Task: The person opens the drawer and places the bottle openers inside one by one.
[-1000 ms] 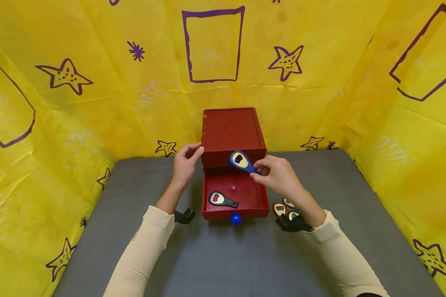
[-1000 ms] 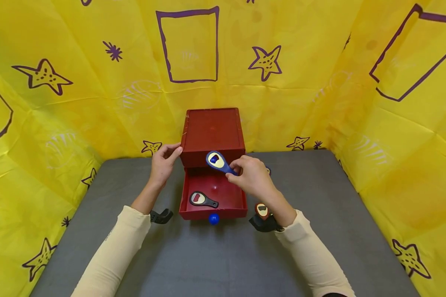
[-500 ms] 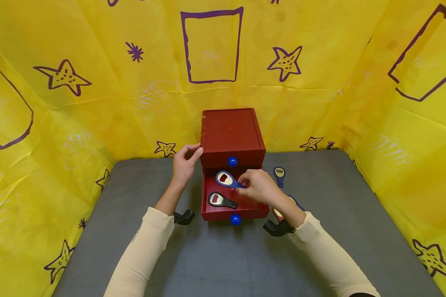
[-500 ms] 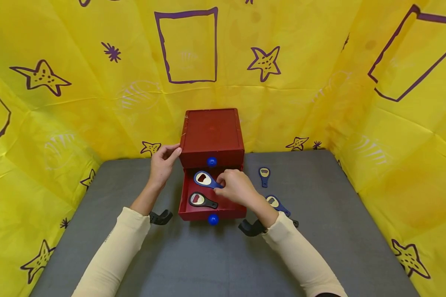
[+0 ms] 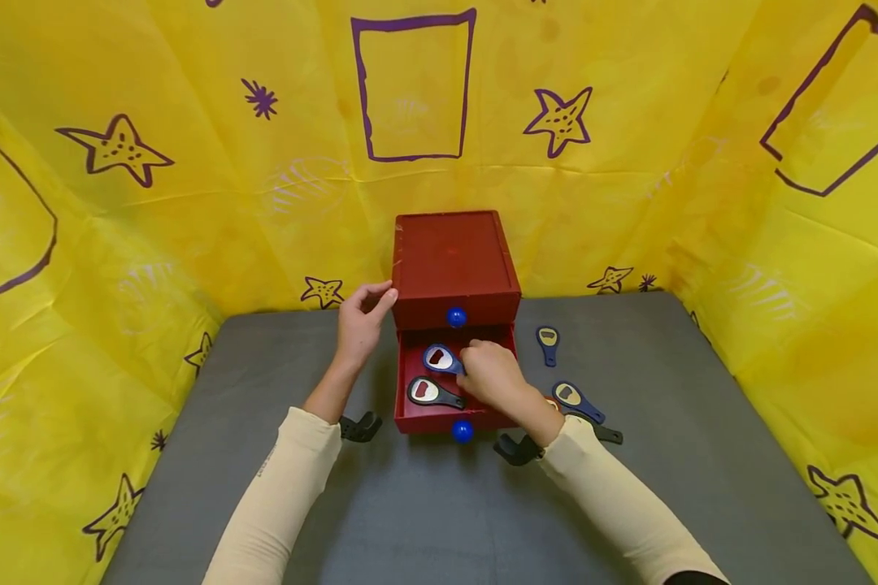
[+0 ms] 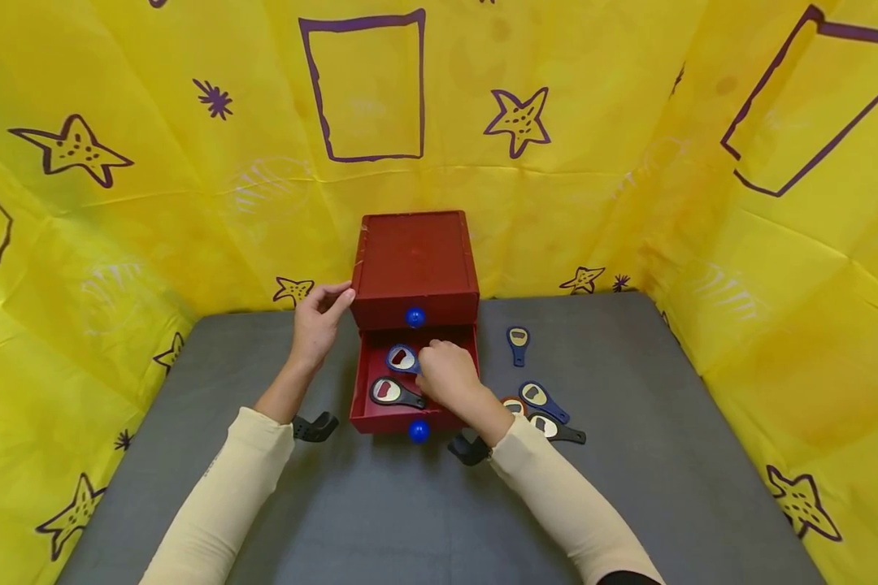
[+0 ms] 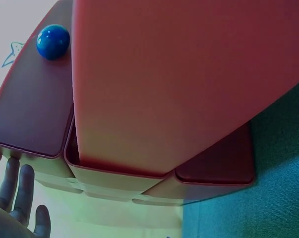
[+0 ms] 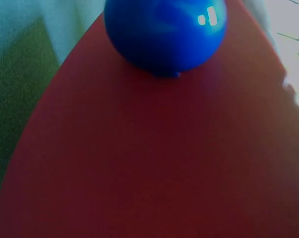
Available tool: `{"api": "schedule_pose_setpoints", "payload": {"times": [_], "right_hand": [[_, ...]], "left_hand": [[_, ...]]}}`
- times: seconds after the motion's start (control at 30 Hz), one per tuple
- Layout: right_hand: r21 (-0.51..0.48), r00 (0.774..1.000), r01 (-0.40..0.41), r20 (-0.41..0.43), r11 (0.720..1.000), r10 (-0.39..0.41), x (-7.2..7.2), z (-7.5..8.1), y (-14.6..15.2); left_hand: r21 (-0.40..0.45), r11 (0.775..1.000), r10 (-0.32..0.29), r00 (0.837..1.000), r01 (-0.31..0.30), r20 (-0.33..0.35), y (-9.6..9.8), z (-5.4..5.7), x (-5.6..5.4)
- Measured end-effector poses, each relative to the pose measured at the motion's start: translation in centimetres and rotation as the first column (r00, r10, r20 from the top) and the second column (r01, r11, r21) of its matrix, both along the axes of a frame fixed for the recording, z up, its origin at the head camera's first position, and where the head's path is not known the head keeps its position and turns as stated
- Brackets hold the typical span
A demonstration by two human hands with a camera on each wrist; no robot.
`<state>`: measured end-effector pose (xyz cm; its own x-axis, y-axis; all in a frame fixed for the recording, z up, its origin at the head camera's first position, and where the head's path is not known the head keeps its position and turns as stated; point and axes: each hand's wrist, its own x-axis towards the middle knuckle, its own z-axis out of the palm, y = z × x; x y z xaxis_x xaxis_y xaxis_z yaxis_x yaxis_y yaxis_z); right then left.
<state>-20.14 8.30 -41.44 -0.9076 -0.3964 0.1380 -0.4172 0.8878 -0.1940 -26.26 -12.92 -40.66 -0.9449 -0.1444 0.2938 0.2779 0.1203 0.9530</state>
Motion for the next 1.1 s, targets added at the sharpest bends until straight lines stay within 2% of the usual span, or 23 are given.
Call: {"api": "schedule_pose_setpoints", "payload": {"times": [0.13,0.27,0.37,0.47,0.6,0.67,0.77,0.87,1.0,1.1], "right_hand": [[0.041,1.0,0.015,0.025,0.999,-0.016,-0.3,-0.3,-0.7],[0.083,0.996,0.033,0.083,0.996,-0.04,-0.5,-0.6,-1.4],[0.113,0.995,0.03,0.095,0.993,-0.041,-0.5,-0.9,-1.9],[0.097,0.995,-0.002,0.101,0.995,-0.008,-0.4,-1.1,-2.4],[0.0,0.99,-0.082,0.111,0.997,0.082,-0.4,-1.1,-2.5],[-0.039,0.988,-0.117,0.094,0.992,0.12,-0.2,-0.9,-2.3],[-0.098,0.986,-0.143,0.071,0.985,0.15,0.3,0.1,-1.3],[-0.176,0.988,-0.136,0.053,0.975,0.147,1.1,2.1,0.3],[-0.309,0.998,-0.062,-0.04,0.949,0.052,1.8,5.2,3.2],[-0.449,0.99,0.018,-0.118,0.893,-0.079,1.3,6.5,5.6]], "left_hand": [[0.012,1.0,-0.008,1.0,0.008,0.015,-0.1,0.3,0.1],[-0.003,1.0,-0.018,0.999,0.018,0.029,0.3,1.9,1.4],[-0.016,1.0,-0.022,0.999,0.023,0.038,0.6,3.0,2.4],[-0.012,1.0,-0.026,0.999,0.026,0.046,0.6,3.1,2.5],[-0.009,1.0,-0.024,0.999,0.025,0.038,0.6,3.0,2.4],[-0.002,1.0,-0.022,0.999,0.022,0.035,0.4,2.3,1.9],[0.005,1.0,-0.014,0.999,0.013,0.03,0.2,1.1,1.0],[0.007,1.0,-0.012,1.0,0.012,0.016,0.0,0.2,0.4],[0.017,1.0,-0.025,1.0,0.025,0.013,0.3,1.4,1.3],[0.022,0.999,-0.028,0.999,0.027,0.018,0.6,2.7,2.1]]}}
